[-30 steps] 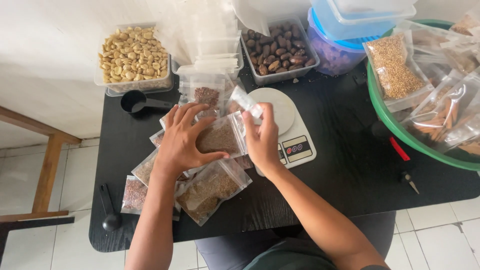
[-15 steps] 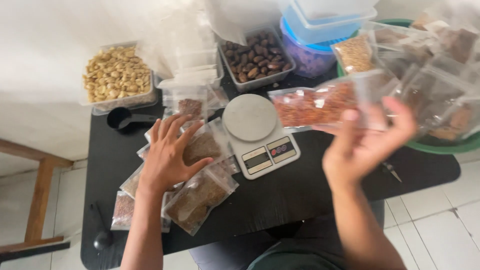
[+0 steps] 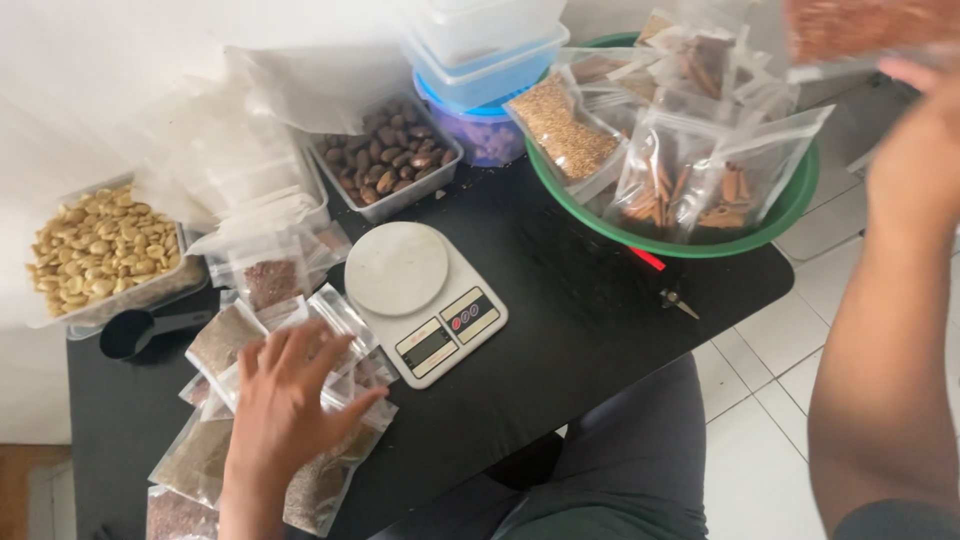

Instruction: The person organizes various small clear plastic bags containing spices and ingredients, such as cinnamon sticks and seeds, by sorting them from a table into a green plastic basin and later moving them to a cardboard box on the floor.

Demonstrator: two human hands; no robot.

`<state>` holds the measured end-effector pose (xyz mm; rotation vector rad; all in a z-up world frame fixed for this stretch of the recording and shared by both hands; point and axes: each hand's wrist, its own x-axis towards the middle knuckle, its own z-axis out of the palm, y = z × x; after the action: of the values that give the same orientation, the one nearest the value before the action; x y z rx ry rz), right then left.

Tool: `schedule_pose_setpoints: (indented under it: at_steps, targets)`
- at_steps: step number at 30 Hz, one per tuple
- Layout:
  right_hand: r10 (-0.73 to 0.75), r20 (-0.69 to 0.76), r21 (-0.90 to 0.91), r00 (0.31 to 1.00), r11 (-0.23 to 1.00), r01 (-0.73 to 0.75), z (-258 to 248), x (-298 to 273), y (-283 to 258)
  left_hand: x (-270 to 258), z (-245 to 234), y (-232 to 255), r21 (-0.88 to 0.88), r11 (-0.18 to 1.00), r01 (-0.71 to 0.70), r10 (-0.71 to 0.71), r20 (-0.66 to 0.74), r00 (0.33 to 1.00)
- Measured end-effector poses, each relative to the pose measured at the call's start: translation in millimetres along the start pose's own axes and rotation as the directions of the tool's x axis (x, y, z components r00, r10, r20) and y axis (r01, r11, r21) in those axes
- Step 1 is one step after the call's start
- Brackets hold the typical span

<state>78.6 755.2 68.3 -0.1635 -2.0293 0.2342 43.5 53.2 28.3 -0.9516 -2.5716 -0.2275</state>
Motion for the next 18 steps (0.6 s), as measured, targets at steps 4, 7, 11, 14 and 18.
schedule_pose_setpoints:
  at_steps: [4, 7, 11, 14, 18]
  targets:
    - [-0.037, 0.047, 0.414, 0.998, 0.910, 0.014, 20, 69, -94, -30, -5, 36, 0.135, 0.977, 0.165, -0.187, 0.167, 0.968]
    - [-0.162, 0.200, 0.498, 0.966, 0.866, 0.043, 30, 86, -117, -54, 9, 46, 0.343, 0.896, 0.282, -0.384, 0.279, 0.880]
    - [-0.193, 0.405, 0.516, 0.894, 0.855, -0.049, 38, 95, -127, -78, 29, 50, 0.376, 0.852, 0.364, -0.492, 0.338, 0.802]
    - [-0.096, 0.608, 0.332, 0.788, 0.932, -0.142, 27, 105, -150, -80, 33, 52, 0.308, 0.869, 0.387, -0.462, 0.228, 0.857]
    - [-0.165, 0.636, 0.267, 0.754, 0.964, -0.015, 19, 108, -166, -83, 35, 44, 0.155, 0.915, 0.374, -0.393, 0.124, 0.911]
